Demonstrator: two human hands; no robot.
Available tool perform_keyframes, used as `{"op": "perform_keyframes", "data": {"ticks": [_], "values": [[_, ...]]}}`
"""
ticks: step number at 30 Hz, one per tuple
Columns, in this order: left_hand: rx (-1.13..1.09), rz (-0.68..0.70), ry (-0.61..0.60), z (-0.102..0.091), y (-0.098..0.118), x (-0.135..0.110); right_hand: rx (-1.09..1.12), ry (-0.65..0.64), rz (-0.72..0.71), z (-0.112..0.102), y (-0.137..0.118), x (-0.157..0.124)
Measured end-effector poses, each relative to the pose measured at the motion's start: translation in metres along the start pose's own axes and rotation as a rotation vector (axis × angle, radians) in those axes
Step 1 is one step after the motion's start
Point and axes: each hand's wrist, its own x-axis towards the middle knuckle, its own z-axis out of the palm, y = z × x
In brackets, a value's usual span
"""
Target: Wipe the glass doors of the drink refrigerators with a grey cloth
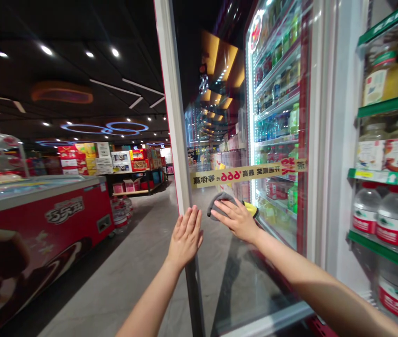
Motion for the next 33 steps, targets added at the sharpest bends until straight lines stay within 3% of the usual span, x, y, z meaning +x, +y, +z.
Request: {"op": "perform_keyframes", "data": {"ticks": [3,7,9,11,15,20,23,26,31,33], "values": [[0.000,-0.027,-0.013,0.005,0.001,-0.028,0.036,0.027,-0.015,-0.004,0.006,0.010],[0.009,-0.048,-0.060,0.015,0.003,-0.050,0.112,0.156,0.096,-0.002,0.003,0.073],[0.022,-0.070,-0.108,0.018,0.004,-0.054,0.119,0.161,0.034,0.005,-0.007,0.100],[0.038,-0.099,-0.164,0.019,0.008,-0.059,0.093,0.132,-0.024,0.014,-0.021,0.109],[0.048,-0.111,-0.270,0.018,0.020,-0.087,0.071,0.099,-0.060,0.031,-0.040,0.084],[0.029,-0.111,-0.387,0.020,0.029,-0.114,0.084,0.066,-0.182,0.036,-0.030,0.072],[0.052,-0.160,-0.369,0.026,0.035,-0.114,0.084,0.079,-0.111,0.041,-0.030,0.080],[0.100,-0.245,-0.325,0.034,0.046,-0.117,0.096,0.100,-0.075,0.054,-0.047,0.068],[0.122,-0.301,-0.275,0.044,0.062,-0.132,0.100,0.120,-0.315,0.074,-0.060,0.038],[0.112,-0.306,-0.269,0.048,0.063,-0.133,0.076,0.121,-0.293,0.073,-0.051,0.043]]}}
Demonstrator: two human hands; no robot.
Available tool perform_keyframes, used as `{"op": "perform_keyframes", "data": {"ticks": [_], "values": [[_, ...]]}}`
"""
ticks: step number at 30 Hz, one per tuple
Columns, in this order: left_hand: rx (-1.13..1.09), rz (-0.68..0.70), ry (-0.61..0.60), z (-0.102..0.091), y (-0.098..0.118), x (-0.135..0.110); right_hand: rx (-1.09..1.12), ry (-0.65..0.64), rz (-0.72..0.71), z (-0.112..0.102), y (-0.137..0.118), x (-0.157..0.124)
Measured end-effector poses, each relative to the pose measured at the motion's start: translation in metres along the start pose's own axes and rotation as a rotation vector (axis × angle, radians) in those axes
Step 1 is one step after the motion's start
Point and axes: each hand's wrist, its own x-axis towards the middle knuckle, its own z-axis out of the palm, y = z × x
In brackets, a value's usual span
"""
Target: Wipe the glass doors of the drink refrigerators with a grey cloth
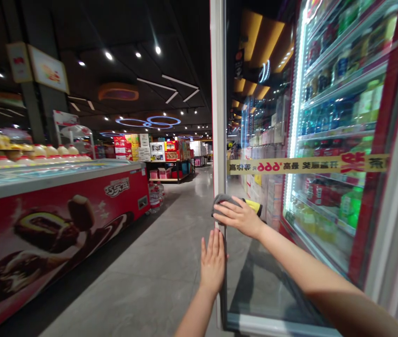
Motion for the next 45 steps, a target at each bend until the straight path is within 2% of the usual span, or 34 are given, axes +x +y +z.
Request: {"op": "perform_keyframes", "data": {"ticks": [3,5,7,10,12,13,16,18,20,23,26,30,33,35,37,39,40,43,45], "values": [[-0.018,-0.027,0.020,0.002,0.004,0.007,-0.065,-0.001,0.222,-0.003,0.013,0.008],[-0.032,-0.054,0.038,0.001,0.008,0.014,-0.098,-0.006,0.332,-0.004,0.008,0.000],[-0.051,-0.083,0.053,-0.004,0.012,0.021,-0.102,-0.023,0.328,-0.006,-0.007,-0.019],[-0.082,-0.074,0.087,-0.017,0.016,0.036,-0.053,-0.069,0.165,-0.014,-0.020,-0.047],[-0.094,-0.038,0.118,-0.026,0.018,0.050,-0.020,-0.090,0.101,-0.022,-0.013,-0.046],[-0.096,-0.032,0.131,-0.030,0.019,0.058,-0.016,-0.093,0.122,-0.026,-0.005,-0.039],[-0.096,-0.067,0.146,-0.039,0.025,0.077,-0.039,-0.066,0.304,-0.036,0.020,-0.008],[-0.094,-0.084,0.145,-0.041,0.029,0.082,-0.046,-0.044,0.365,-0.039,0.022,0.001],[-0.089,-0.078,0.149,-0.042,0.030,0.081,-0.043,-0.037,0.338,-0.038,0.011,-0.007],[-0.064,-0.061,0.164,-0.044,0.029,0.077,-0.030,-0.042,0.192,-0.039,-0.005,-0.035],[-0.048,-0.049,0.186,-0.051,0.029,0.082,-0.044,-0.051,0.120,-0.048,0.006,-0.048],[-0.070,-0.001,0.189,-0.064,0.039,0.102,-0.146,-0.011,0.365,-0.065,0.040,-0.045],[-0.081,0.039,0.157,-0.071,0.048,0.114,-0.190,-0.022,0.507,-0.071,0.034,-0.064],[-0.085,0.070,0.144,-0.073,0.052,0.118,-0.181,-0.068,0.498,-0.072,0.017,-0.086],[-0.089,0.112,0.142,-0.075,0.054,0.120,-0.137,-0.122,0.396,-0.075,0.004,-0.105],[-0.094,0.142,0.139,-0.077,0.055,0.123,-0.094,-0.161,0.311,-0.081,0.004,-0.114],[-0.099,0.148,0.135,-0.079,0.055,0.124,-0.086,-0.173,0.317,-0.086,0.009,-0.114],[-0.124,0.151,0.119,-0.084,0.058,0.129,-0.119,-0.169,0.499,-0.099,0.027,-0.109],[-0.146,0.152,0.106,-0.088,0.062,0.131,-0.156,-0.142,0.631,-0.105,0.028,-0.109]]}}
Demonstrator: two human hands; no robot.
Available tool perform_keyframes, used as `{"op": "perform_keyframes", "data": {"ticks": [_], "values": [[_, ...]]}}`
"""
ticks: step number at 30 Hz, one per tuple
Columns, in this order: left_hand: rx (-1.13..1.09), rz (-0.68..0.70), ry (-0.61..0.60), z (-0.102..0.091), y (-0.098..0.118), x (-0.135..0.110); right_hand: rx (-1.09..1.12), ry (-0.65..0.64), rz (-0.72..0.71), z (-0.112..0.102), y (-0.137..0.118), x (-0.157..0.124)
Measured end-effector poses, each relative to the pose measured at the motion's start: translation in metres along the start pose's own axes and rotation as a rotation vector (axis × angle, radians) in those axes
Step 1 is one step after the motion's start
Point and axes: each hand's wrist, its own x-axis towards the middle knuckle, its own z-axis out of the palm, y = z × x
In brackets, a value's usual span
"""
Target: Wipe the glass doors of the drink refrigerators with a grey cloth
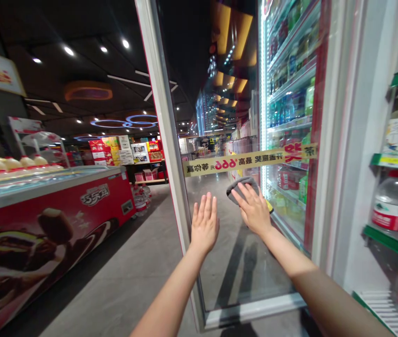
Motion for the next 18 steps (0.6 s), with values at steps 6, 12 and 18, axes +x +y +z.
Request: {"op": "perform_keyframes", "data": {"ticks": [6,12,18], "values": [[-0.027,-0.026,0.019,-0.006,0.019,-0.002,0.004,0.008,-0.029,-0.008,-0.008,-0.030],[-0.037,-0.037,0.104,-0.019,0.038,-0.009,0.011,0.154,0.157,-0.021,0.027,-0.025],[-0.023,0.056,0.138,-0.031,0.043,0.004,0.080,0.267,0.085,-0.023,0.012,-0.036]]}}
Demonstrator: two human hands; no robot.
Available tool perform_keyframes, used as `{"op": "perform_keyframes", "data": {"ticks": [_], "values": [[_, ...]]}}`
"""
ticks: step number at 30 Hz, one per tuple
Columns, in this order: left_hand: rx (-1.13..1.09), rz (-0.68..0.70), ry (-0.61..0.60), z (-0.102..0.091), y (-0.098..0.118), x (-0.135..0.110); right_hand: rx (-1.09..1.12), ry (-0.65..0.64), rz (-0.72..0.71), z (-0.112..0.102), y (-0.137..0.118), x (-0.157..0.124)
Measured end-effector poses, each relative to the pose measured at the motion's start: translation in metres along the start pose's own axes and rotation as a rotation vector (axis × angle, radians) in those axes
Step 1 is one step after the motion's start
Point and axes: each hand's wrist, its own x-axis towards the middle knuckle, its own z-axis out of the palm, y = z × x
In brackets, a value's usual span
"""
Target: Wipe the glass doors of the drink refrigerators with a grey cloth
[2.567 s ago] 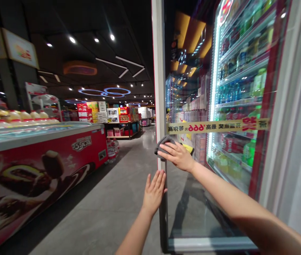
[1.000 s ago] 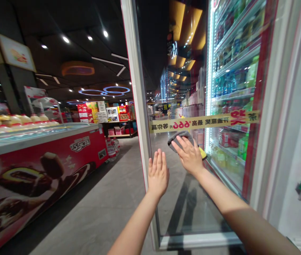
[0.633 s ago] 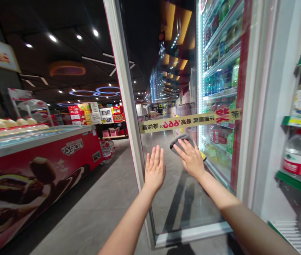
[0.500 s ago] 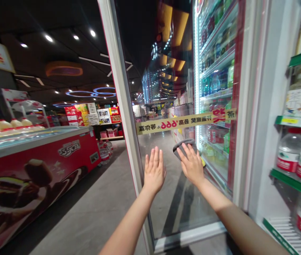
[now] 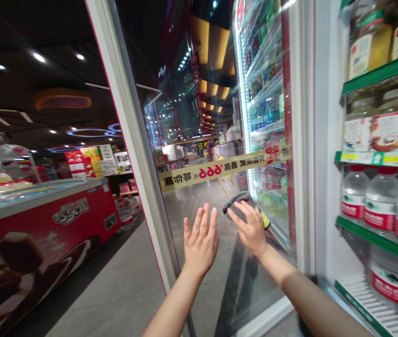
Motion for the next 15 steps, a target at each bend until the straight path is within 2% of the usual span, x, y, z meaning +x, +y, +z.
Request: {"op": "perform_keyframes", "data": {"ticks": [2,3,7,9,12,15], "values": [[-0.007,0.067,-0.005,0.002,0.004,0.009,0.034,-0.034,-0.071,-0.001,0.002,0.003],[-0.014,0.093,-0.011,0.003,0.006,0.013,0.032,-0.029,-0.062,-0.001,0.007,0.005],[-0.041,0.122,-0.040,0.011,0.020,0.023,-0.054,0.029,0.193,-0.004,0.029,-0.004],[-0.054,0.121,-0.048,0.015,0.026,0.025,-0.079,-0.024,0.249,-0.007,0.030,-0.015],[-0.058,0.123,-0.044,0.021,0.035,0.030,-0.048,-0.185,0.104,-0.013,0.024,-0.017],[-0.067,0.115,-0.045,0.025,0.042,0.035,-0.027,-0.259,0.021,-0.015,0.032,0.002]]}}
